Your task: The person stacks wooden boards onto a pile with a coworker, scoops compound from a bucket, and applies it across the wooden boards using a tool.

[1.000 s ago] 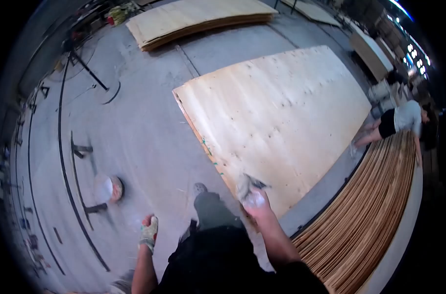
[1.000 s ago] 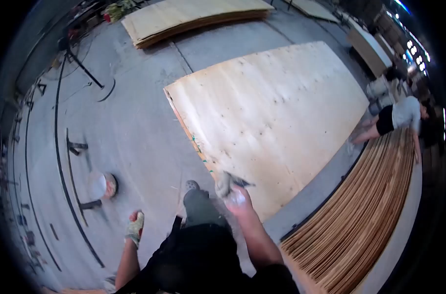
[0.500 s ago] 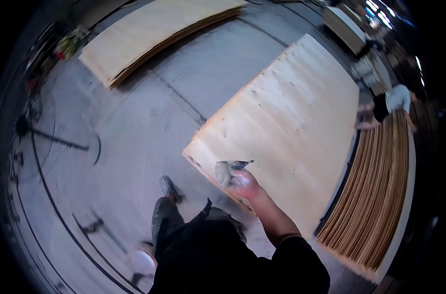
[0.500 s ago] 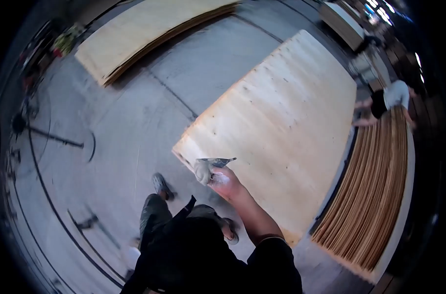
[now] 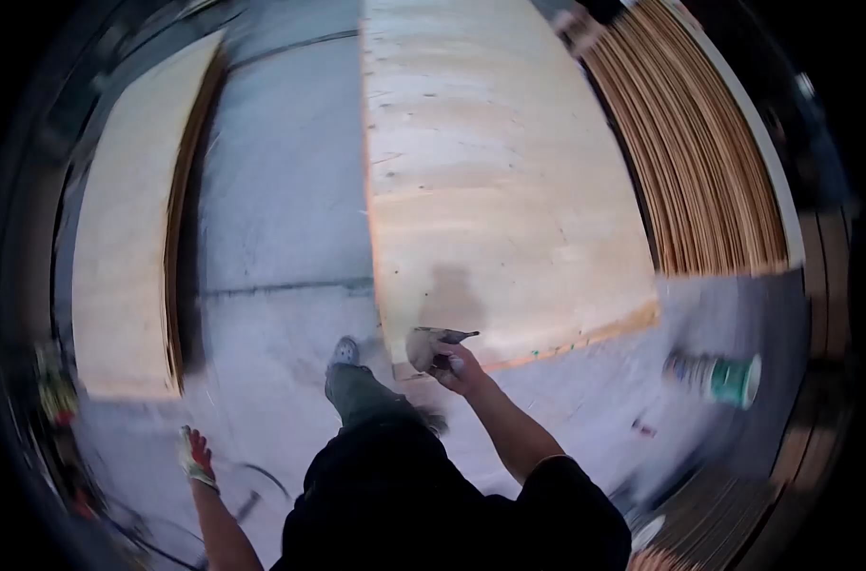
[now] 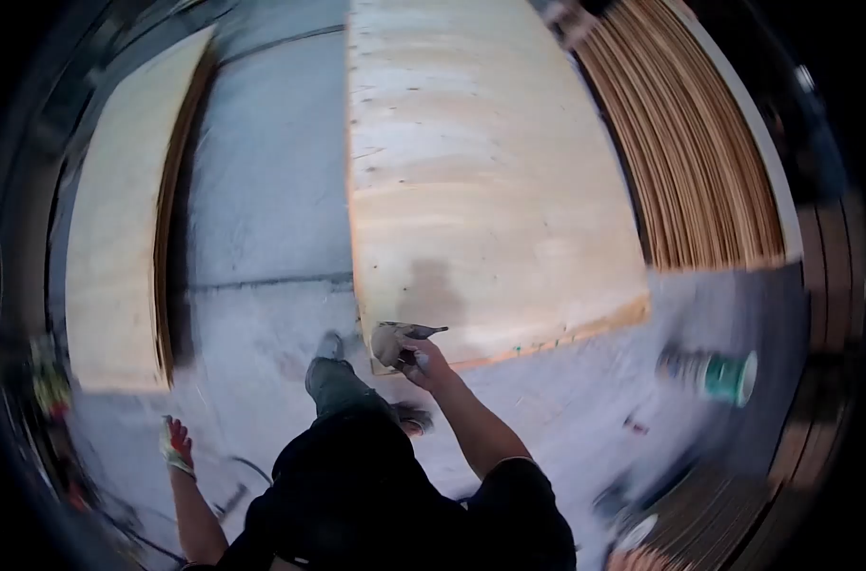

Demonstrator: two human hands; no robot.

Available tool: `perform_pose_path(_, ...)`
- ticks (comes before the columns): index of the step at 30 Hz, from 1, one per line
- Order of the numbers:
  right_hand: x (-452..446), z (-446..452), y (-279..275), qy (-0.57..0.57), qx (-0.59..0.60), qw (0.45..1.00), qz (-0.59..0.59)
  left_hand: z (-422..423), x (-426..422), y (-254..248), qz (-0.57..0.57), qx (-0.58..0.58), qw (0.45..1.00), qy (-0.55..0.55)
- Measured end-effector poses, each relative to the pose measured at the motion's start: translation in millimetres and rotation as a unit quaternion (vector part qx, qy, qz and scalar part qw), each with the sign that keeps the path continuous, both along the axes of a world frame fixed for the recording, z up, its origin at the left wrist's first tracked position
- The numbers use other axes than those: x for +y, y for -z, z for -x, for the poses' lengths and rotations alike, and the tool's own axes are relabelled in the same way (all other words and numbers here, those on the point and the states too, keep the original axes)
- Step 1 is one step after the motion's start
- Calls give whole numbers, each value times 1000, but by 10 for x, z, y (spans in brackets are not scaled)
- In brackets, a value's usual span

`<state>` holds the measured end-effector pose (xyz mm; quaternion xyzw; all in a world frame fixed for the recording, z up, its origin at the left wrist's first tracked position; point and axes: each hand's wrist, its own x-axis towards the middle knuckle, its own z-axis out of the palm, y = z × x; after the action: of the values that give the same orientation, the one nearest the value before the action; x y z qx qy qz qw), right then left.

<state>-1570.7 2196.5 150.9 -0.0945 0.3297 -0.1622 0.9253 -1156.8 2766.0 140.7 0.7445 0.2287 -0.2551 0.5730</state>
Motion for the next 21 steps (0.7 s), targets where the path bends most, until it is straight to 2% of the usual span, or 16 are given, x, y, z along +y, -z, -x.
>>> perform_pose_path(2,139,-277,138,63,-6,998,4,-690,-501,192,29,46,993,109)
perform_pose_path(3,166,-356,170,86,-15,996,27,-847,-969,90,-4,91,983,159)
perform_pose_path(7,531,-461,498,242,-23,970,-6,-1717,-2316,456,-20,140,958,250)
perform_pose_path(8,496,-594,130,287,5,958,-21,-2250,-2529,756,70,222,913,334)
perform_pose_path(9,467,-615,-176,310,58,948,-44,-2279,-2997,755,69,227,903,357)
perform_pose_path(11,563,-556,-61,365,80,927,-28,-2245,-3948,570,-108,113,903,399)
perform_pose_path(12,631,-533,-22,399,81,913,-16,-2615,-4279,751,-40,163,871,462)
perform_pose_path(13,688,-497,37,430,84,899,-5,-2557,-4813,705,-142,84,848,504)
perform_pose_path(14,804,-457,323,459,110,881,3,-2546,-5307,797,-167,12,834,526)
perform_pose_path(15,757,-514,187,475,179,861,-16,-2602,-5839,911,-166,34,824,540)
perform_pose_path(16,696,-572,50,505,192,842,-8,-2629,-6377,1017,-166,57,815,552)
perform_pose_path(17,644,-649,-5,530,207,822,-2,-2304,-6922,749,-147,40,785,600)
perform_pose_path(18,632,-762,51,542,217,812,-22,-2371,-7373,1025,-70,59,780,618)
perform_pose_path(19,589,-875,120,560,265,784,-47,-2280,-7853,1085,-67,70,763,638)
perform_pose_path(20,436,-964,206,581,311,749,-63,-2407,-8303,1671,-48,45,765,641)
perform_pose_path(21,270,-1125,228,599,323,729,-74,-2517,-8879,2041,-51,59,745,662)
